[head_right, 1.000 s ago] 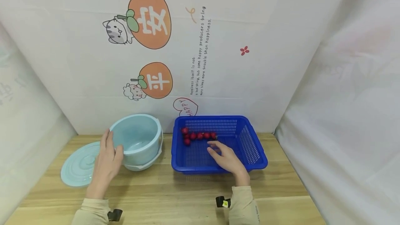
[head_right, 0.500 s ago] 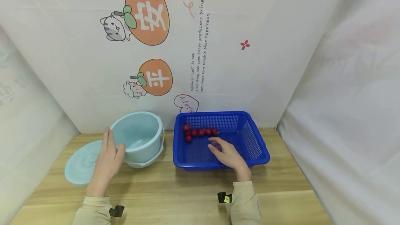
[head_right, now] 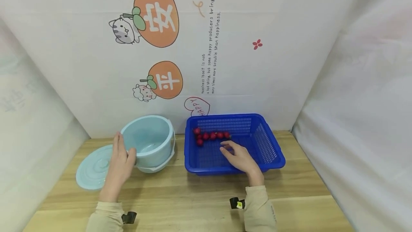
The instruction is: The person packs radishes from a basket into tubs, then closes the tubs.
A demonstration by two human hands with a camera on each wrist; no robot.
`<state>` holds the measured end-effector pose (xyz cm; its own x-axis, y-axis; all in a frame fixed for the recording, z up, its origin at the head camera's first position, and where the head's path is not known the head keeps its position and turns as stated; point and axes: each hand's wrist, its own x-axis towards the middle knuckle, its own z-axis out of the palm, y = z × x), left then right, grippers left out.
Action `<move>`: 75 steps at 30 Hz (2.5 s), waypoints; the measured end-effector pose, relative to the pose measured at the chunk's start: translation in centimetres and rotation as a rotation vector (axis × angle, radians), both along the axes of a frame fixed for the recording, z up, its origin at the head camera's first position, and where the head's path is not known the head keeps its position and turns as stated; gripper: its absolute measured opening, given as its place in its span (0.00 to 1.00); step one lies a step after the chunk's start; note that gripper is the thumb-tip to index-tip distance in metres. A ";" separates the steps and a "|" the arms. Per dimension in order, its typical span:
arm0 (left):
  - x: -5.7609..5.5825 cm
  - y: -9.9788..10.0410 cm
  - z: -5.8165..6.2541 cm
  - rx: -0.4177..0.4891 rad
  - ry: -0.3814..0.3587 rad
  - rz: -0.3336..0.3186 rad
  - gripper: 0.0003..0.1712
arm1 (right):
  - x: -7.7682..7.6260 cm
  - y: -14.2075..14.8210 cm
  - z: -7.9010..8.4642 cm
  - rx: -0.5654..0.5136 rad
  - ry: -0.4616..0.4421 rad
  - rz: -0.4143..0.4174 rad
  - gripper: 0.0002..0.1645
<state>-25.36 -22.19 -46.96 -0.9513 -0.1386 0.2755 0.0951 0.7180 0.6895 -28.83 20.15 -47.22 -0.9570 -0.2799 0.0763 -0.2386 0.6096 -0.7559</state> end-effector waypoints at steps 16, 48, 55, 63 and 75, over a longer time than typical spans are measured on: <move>-0.8 0.0 -0.4 0.017 0.011 -0.006 0.44 | -3.7 -2.0 3.2 -0.001 -0.069 0.109 0.20; -1.0 -1.1 -0.1 -0.028 0.048 -0.027 0.43 | -14.2 -7.9 8.7 0.160 -0.208 0.503 0.12; -1.6 -0.3 -0.2 -0.035 0.053 -0.055 0.43 | -15.1 -7.3 6.9 0.206 -0.207 0.501 0.12; -1.4 -0.4 -0.2 -0.033 0.042 -0.046 0.42 | -15.8 -7.7 5.2 0.213 -0.204 0.530 0.14; -0.9 -0.6 -0.8 -0.049 0.051 -0.007 0.41 | -17.3 -9.0 3.3 0.330 -0.186 0.538 0.17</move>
